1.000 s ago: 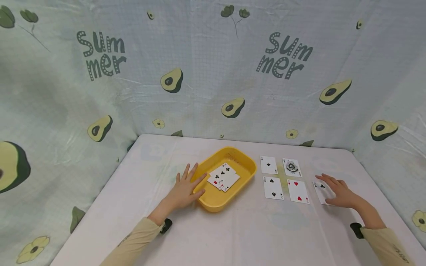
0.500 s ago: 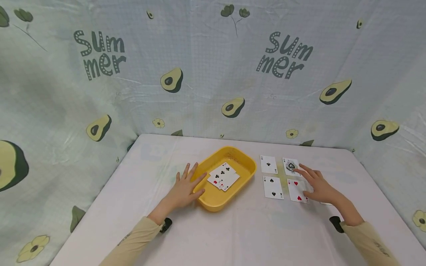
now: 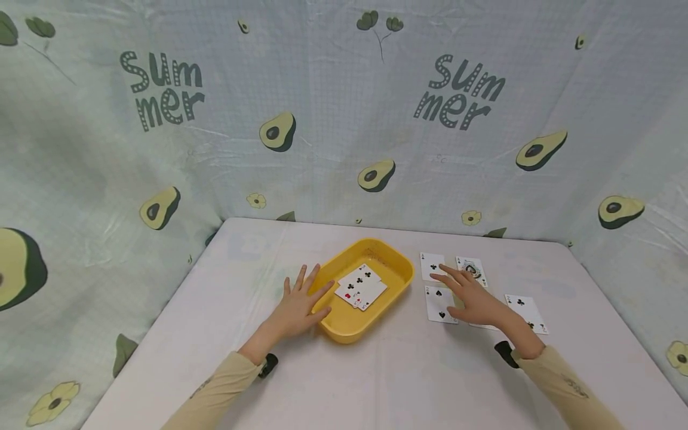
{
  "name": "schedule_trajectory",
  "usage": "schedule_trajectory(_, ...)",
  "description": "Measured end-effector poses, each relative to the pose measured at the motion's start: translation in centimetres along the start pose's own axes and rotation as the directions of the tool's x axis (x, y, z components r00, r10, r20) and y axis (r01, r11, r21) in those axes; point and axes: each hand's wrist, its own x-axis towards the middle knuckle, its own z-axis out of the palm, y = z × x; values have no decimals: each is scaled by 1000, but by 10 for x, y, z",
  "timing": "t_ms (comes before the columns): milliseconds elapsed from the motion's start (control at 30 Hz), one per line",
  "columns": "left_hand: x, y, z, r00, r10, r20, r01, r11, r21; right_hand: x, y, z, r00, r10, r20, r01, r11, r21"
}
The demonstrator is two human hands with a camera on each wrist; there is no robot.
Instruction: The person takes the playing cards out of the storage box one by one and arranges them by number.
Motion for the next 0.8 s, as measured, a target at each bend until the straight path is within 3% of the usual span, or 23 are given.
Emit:
schedule_trajectory(433, -1, -2, 2, 1000, 7, -16, -7, 1000, 11, 38, -40, 11, 986, -127, -111, 127, 992, -3)
schedule_trajectory(800, -1, -2, 4, 1000, -2, -8, 2, 1000, 9, 70, -62, 22, 990, -116, -77, 119, 992, 34)
